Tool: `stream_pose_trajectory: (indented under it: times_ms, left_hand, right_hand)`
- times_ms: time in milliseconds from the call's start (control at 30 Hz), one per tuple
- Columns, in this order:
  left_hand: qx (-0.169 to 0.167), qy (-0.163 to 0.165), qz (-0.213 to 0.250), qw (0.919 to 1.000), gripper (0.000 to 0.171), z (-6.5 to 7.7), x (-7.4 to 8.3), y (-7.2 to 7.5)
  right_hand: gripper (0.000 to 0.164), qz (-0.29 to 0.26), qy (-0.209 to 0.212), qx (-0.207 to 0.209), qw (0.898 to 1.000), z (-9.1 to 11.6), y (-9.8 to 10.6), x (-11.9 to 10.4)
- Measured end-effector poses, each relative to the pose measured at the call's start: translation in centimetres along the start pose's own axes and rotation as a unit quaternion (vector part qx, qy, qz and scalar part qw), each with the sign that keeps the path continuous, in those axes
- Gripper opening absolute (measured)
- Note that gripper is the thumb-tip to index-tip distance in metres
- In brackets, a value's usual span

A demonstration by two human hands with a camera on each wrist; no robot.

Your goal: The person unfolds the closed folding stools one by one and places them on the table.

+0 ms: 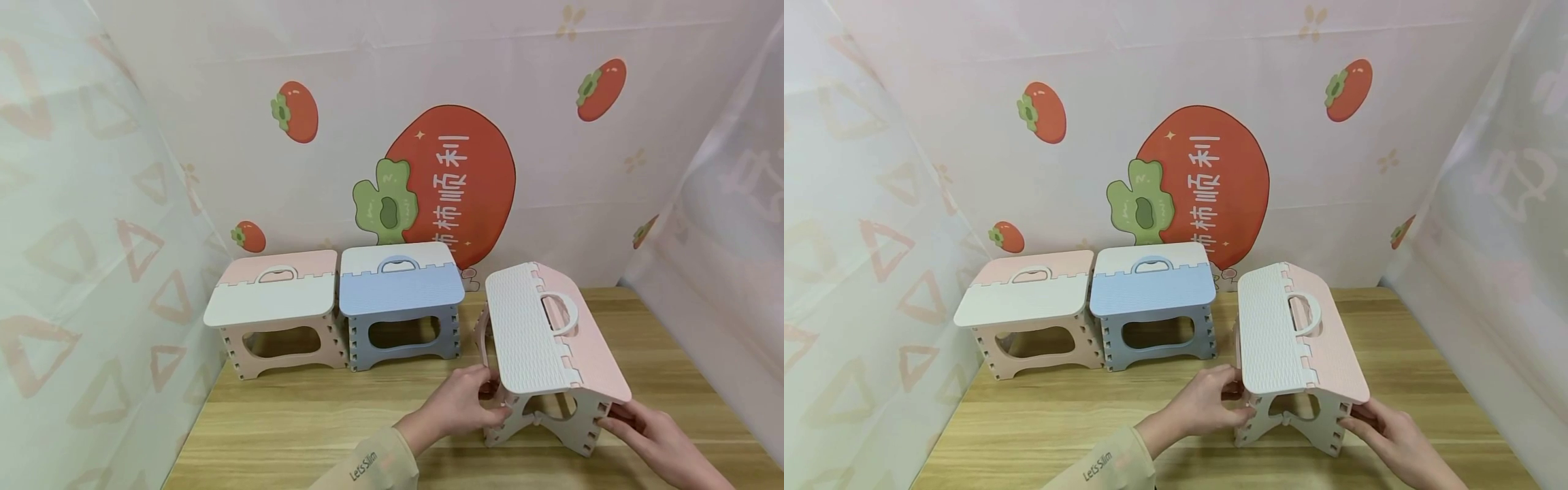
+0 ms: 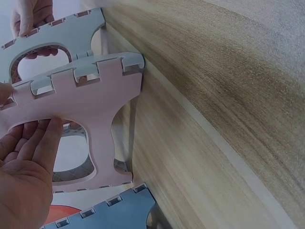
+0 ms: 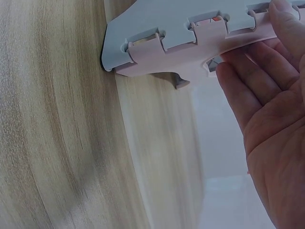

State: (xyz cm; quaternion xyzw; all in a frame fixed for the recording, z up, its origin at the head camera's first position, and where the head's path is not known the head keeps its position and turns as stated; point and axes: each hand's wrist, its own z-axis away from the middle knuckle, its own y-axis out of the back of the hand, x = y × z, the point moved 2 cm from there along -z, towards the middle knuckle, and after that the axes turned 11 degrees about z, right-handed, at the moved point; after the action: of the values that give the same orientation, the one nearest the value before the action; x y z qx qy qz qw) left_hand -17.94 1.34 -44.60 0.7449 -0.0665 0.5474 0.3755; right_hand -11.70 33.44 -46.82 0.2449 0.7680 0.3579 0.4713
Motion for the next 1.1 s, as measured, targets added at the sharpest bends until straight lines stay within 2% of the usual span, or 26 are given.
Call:
stream_pose_trajectory:
  times_ms: [233,667,800,933,1100]
  left_hand:
    - [0.003,0.001,0.007,1.0000,0.029,0.02,-0.07,-0.07]
    - [0.013,0.002,0.019,0.9997,0.031,0.10,-0.25,-0.16]
    - [0.019,0.004,0.026,0.9995,0.032,0.12,-0.35,-0.25]
    - [0.020,0.006,0.031,0.9993,0.031,0.12,-0.33,-0.29]
    - [0.020,0.020,0.061,0.9977,0.032,0.09,-0.27,-0.27]
  right_hand:
    - [0.040,0.006,-0.006,0.000,1.000,0.01,0.08,-0.01]
    - [0.037,0.009,-0.043,-0.015,0.999,0.08,0.18,0.12]
    - [0.035,0.002,-0.051,-0.022,0.998,0.02,0.23,0.15]
    - [0.036,-0.010,-0.041,-0.023,0.999,0.05,0.29,0.13]
    - [0.035,-0.038,-0.042,-0.036,0.998,-0.01,0.46,0.22]
